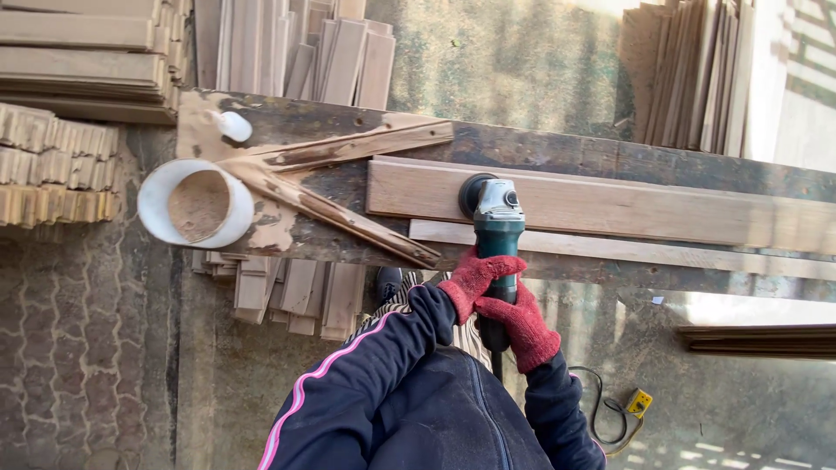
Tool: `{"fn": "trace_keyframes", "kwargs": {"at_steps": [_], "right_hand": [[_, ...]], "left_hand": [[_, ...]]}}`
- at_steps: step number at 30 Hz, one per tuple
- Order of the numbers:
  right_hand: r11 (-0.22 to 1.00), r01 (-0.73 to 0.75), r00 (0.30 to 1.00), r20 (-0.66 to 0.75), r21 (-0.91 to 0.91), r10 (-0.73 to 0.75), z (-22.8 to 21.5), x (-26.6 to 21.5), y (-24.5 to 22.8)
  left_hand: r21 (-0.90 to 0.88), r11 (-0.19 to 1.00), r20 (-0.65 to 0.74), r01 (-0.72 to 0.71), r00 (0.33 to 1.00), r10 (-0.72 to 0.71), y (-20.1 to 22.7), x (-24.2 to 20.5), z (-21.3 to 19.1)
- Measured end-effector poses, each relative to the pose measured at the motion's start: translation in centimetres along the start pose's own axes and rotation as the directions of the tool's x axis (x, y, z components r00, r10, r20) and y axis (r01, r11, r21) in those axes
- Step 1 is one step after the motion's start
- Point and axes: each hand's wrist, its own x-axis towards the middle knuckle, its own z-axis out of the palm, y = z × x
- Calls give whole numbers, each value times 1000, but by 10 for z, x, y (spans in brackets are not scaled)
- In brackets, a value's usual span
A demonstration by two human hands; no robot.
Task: Sanding a wooden plank using a handheld angle grinder with a sanding disc attachment.
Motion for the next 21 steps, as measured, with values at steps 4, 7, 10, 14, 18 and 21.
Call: {"fn": "trace_keyframes", "kwargs": {"at_steps": [4,7,10,14,18,21], "right_hand": [[998,-43,996,77,-40,46,35,6,6],[989,-50,990,124,-138,68,63,-7,-7],[957,-38,981,172,-287,90,81,-15,-6],[944,-36,973,203,-327,107,85,-8,-8],[928,-20,962,247,-372,120,62,8,-10],[930,-33,968,221,-365,121,23,14,-18]], "left_hand": [[-114,989,141,-89,984,105,28,-45,-29],[-217,955,-86,-204,978,190,-6,-27,-62],[-165,985,-331,-40,944,-18,-47,24,-106],[-233,972,-349,-43,936,-42,-40,14,-111],[-217,976,-373,-31,926,-54,-34,10,-85],[-181,983,-355,-19,934,-47,-46,27,-45]]}}
